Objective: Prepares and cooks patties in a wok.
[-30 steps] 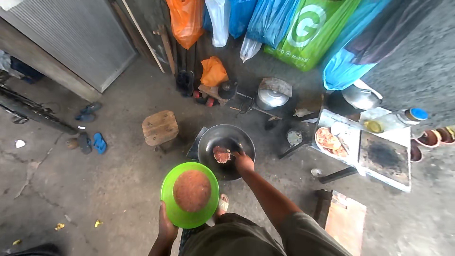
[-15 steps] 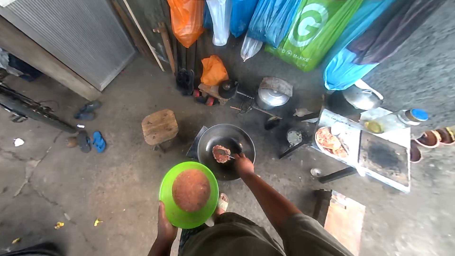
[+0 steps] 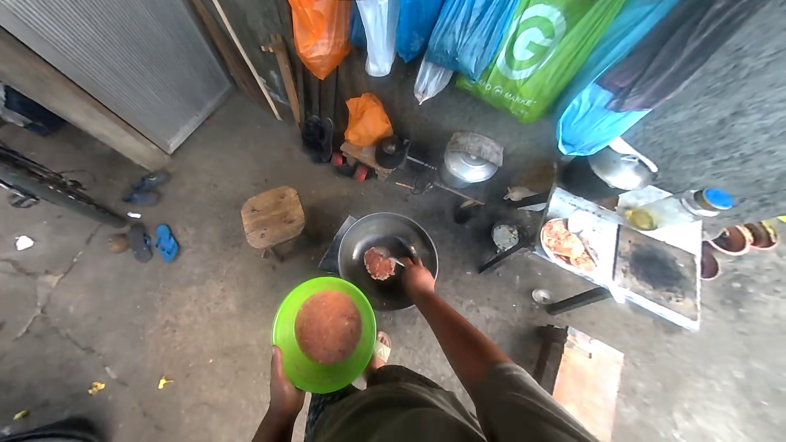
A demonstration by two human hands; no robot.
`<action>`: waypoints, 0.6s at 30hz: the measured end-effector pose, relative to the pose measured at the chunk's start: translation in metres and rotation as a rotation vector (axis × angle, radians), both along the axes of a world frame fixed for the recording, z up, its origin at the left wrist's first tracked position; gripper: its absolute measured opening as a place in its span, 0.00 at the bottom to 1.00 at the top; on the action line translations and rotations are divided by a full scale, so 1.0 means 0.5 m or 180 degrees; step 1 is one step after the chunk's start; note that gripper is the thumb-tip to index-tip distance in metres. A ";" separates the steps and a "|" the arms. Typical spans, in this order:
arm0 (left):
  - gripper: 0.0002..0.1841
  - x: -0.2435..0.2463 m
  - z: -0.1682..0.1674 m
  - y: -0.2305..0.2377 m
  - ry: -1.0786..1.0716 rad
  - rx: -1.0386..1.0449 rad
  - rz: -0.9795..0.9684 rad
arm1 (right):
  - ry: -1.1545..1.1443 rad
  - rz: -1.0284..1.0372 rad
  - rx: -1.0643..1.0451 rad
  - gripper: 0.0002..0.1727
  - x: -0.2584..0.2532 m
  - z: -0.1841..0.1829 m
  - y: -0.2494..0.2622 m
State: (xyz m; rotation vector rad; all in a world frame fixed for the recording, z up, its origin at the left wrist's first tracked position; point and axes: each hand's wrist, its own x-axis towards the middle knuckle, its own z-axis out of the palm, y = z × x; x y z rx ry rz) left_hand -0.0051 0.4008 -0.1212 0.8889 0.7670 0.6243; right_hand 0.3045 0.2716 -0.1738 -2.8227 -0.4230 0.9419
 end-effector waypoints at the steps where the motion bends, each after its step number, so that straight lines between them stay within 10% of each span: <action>1: 0.38 0.001 0.000 0.001 -0.0002 0.0005 -0.0013 | 0.0006 0.0014 -0.0016 0.28 0.002 -0.002 0.001; 18: 0.34 0.031 -0.001 0.005 0.0066 -0.0175 0.0009 | -0.0303 -0.0149 0.0936 0.23 -0.015 0.122 -0.050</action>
